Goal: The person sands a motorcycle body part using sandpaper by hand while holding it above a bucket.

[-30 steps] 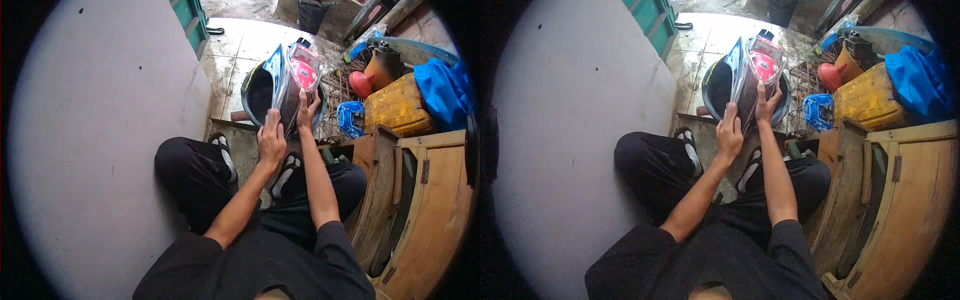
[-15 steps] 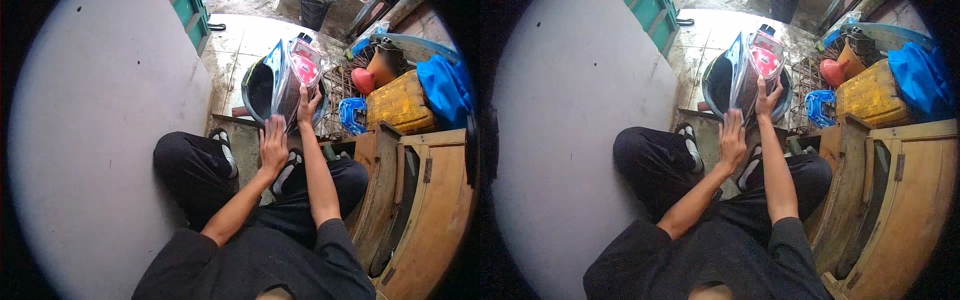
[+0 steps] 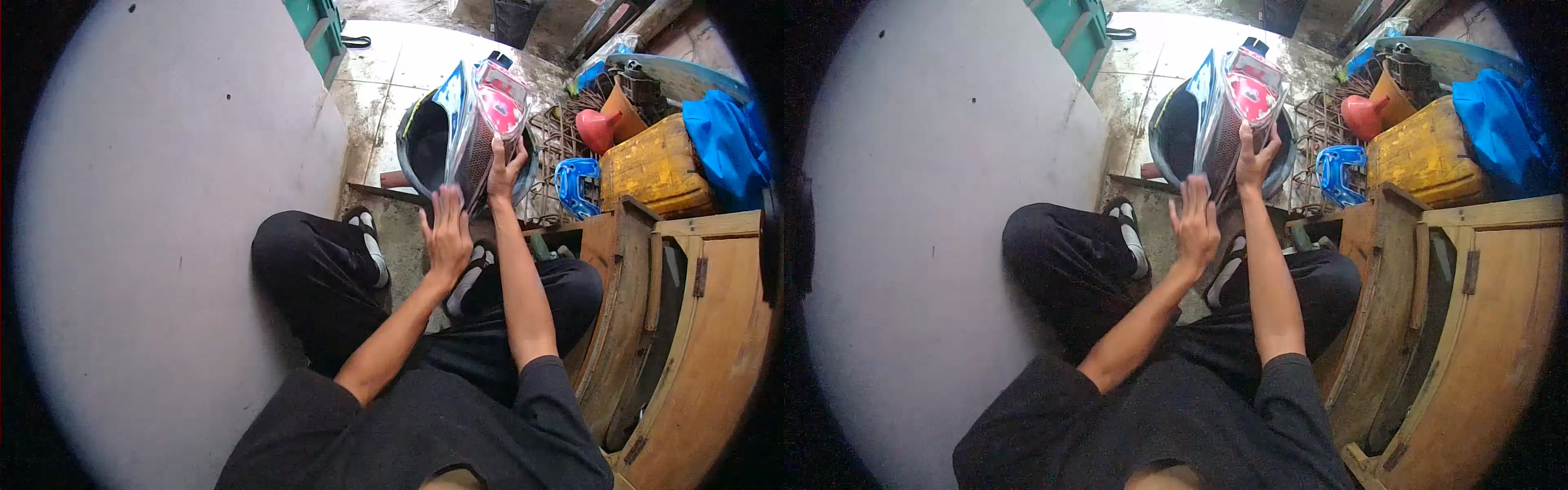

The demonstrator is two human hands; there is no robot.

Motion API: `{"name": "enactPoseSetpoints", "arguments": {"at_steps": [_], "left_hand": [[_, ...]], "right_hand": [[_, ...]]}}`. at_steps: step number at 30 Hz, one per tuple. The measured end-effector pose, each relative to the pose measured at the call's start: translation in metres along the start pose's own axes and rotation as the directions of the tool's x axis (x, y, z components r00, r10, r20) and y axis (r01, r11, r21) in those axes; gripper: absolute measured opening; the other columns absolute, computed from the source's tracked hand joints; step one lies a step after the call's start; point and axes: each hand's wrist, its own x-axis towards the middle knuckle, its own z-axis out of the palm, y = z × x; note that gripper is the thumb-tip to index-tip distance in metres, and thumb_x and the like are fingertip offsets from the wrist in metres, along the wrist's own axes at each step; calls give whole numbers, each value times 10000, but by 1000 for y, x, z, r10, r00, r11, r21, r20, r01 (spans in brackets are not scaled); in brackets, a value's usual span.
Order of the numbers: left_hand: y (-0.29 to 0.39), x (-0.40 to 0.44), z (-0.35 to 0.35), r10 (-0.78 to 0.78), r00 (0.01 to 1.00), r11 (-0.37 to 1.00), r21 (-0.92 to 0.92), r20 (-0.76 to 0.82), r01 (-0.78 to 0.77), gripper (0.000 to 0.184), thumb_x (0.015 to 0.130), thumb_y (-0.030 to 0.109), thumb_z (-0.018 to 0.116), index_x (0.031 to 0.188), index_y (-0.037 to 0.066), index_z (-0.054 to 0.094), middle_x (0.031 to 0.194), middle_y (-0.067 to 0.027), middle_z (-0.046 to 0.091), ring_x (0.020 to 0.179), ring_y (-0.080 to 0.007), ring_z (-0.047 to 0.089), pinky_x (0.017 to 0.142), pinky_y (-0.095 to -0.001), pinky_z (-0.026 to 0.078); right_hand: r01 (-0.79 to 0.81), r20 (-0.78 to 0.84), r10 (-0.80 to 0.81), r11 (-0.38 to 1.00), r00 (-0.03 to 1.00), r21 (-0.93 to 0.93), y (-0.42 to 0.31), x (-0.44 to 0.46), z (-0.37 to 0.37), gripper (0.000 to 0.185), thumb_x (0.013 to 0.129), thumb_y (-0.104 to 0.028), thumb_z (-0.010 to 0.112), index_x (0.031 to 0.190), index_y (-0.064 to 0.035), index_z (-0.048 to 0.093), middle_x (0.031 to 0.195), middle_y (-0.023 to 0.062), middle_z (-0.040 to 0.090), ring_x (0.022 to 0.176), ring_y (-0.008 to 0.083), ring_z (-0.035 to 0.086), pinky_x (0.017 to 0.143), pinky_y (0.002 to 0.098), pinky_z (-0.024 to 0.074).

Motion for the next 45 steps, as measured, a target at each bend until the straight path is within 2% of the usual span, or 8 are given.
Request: {"name": "enactPoseSetpoints", "arguments": {"at_steps": [8,11,15,24,28,32,38,45], "left_hand": [[10,91,-16,-42,997,999,36,64,39,570,1052,229,364,1552,-34,293,1623,-213,277,1518,-346,247,1217,-564,126],[3,84,-7,36,999,972,-233,-13,-38,564,1051,217,366,1557,-20,292,1623,-212,279,1506,-338,280,1203,-558,194],[-9,-1,-9,85,996,995,-56,2,-85,564,1051,215,373,1565,-3,288,1622,-212,282,1504,-334,286,1183,-570,238],[4,84,-8,32,999,994,-106,21,-30,552,1062,250,360,1561,18,312,1635,-172,275,1509,-326,273,1179,-592,231],[0,17,4,152,988,988,-9,-35,-153,556,1067,233,334,1587,46,264,1652,-152,248,1533,-313,220,1207,-596,116],[-11,-24,14,94,996,995,12,5,-94,557,1066,230,329,1593,63,260,1653,-156,243,1537,-306,212,1206,-608,83],[8,102,-10,-49,998,976,-211,47,58,549,1051,209,357,1568,30,308,1614,-173,327,1510,-297,286,1198,-611,136],[-10,-11,13,111,990,994,0,-82,-111,556,1040,202,368,1573,55,313,1648,-152,261,1519,-286,272,1191,-639,80]], "right_hand": [[-1,-20,1,1000,1000,-6,13,2,0,927,879,-526,720,1425,122,344,1390,254,425,1313,309,416,1140,409,293],[13,-6,-13,999,1000,36,23,6,1,934,878,-528,719,1426,130,345,1410,264,414,1338,322,398,1148,413,283],[-23,-12,24,999,1000,23,8,2,1,941,877,-513,727,1440,131,333,1418,265,406,1341,329,403,1148,417,288],[-11,-5,11,999,1000,51,20,3,3,938,869,-503,740,1428,135,341,1415,265,405,1346,329,393,1155,419,280],[0,-15,0,1000,1000,24,21,5,1,945,871,-528,724,1425,136,342,1405,267,409,1348,340,383,1157,432,271],[-10,0,10,1000,1000,17,18,3,0,951,876,-546,710,1426,133,337,1414,269,396,1351,343,380,1158,432,266],[-23,-5,23,1000,1000,15,-1,-1,2,953,865,-541,727,1427,127,347,1413,264,396,1355,330,379,1161,428,272],[-62,0,62,993,998,105,4,-2,2,902,870,-492,748,1432,101,365,1401,246,423,1333,317,417,1147,417,302]]}}
